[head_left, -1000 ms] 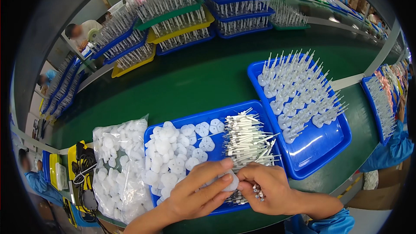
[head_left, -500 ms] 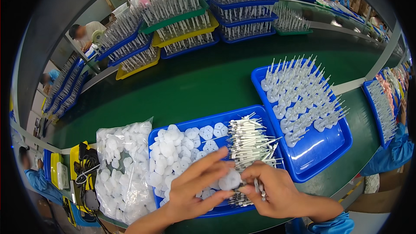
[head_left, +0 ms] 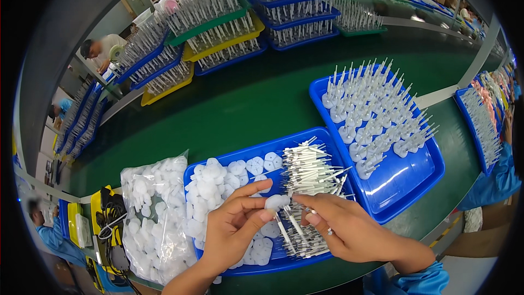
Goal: The person assembles cotton swabs by inserting metal rods into white plastic caps. They pick up a cap from a blue tray, insert a rod from a bundle, and place the finished swab into a separate tray. The process is repeated continuously throughout the clip.
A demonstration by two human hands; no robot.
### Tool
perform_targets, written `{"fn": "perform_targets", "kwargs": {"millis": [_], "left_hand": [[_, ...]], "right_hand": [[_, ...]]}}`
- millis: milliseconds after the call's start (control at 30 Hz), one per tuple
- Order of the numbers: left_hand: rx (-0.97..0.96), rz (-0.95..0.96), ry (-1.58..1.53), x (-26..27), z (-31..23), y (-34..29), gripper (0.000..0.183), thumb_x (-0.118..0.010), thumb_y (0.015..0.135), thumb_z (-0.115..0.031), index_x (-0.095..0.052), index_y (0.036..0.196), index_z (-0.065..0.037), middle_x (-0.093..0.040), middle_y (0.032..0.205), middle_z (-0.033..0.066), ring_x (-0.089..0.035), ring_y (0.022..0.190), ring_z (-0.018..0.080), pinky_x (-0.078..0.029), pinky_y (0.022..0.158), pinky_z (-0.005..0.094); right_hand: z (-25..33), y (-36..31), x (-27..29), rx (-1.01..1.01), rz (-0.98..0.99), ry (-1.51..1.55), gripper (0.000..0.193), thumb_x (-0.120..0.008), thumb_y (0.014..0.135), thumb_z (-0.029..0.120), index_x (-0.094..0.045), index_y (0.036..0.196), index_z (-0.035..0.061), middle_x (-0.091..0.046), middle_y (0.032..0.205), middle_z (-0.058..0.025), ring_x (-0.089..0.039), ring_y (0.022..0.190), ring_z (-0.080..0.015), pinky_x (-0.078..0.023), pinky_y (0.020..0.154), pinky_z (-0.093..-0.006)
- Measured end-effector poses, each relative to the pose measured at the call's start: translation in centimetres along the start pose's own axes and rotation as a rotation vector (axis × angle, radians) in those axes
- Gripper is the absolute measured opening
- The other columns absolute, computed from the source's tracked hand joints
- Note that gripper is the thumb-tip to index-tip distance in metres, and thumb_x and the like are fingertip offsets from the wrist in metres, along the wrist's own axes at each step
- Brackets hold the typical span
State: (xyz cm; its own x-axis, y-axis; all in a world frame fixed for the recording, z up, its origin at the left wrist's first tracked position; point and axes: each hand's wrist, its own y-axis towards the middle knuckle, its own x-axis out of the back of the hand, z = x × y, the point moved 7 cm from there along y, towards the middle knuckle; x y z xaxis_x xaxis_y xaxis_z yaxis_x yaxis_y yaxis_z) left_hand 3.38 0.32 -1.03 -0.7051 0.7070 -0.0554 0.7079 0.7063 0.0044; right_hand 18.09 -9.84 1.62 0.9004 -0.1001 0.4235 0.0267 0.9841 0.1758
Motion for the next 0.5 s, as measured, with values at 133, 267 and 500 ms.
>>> {"fn": "perform_targets", "kwargs": {"millis": [133,267,500], "left_hand": [[0.076,0.088,-0.128,-0.3,0.8,-0.1,0.016,-0.061,0.094,0.003,-0.065,0.110,0.008,-0.054,0.136,0.0215,-0.063,0.112,0.0207,-0.054,0.096,0.0352],[0.151,0.135,-0.294,-0.4,1.7,-0.1,0.010,-0.062,0.093,0.004,-0.064,0.102,0.007,-0.056,0.132,0.0258,-0.064,0.108,0.0220,-0.055,0.095,0.0392],[0.151,0.127,-0.408,-0.6,1.6,0.1,0.005,-0.061,0.093,0.005,-0.061,0.098,0.006,-0.057,0.130,0.0305,-0.067,0.105,0.0259,-0.056,0.094,0.0427]], "right_hand": [[-0.3,-0.1,0.3,0.060,-0.046,0.002,0.033,-0.057,0.093,0.001,-0.055,0.125,-0.0067,-0.066,0.102,-0.0271,-0.067,0.085,-0.0441,-0.055,0.072,-0.0454],[-0.5,0.0,0.0,-0.014,-0.061,0.107,0.025,-0.059,0.091,0.001,-0.058,0.116,-0.0043,-0.066,0.093,-0.0225,-0.066,0.075,-0.0405,-0.054,0.068,-0.0437],[-0.1,0.1,0.3,0.011,-0.073,-0.009,0.019,-0.063,0.089,0.000,-0.066,0.108,-0.0014,-0.069,0.089,-0.0176,-0.068,0.069,-0.0284,-0.053,0.060,-0.0343]]}}
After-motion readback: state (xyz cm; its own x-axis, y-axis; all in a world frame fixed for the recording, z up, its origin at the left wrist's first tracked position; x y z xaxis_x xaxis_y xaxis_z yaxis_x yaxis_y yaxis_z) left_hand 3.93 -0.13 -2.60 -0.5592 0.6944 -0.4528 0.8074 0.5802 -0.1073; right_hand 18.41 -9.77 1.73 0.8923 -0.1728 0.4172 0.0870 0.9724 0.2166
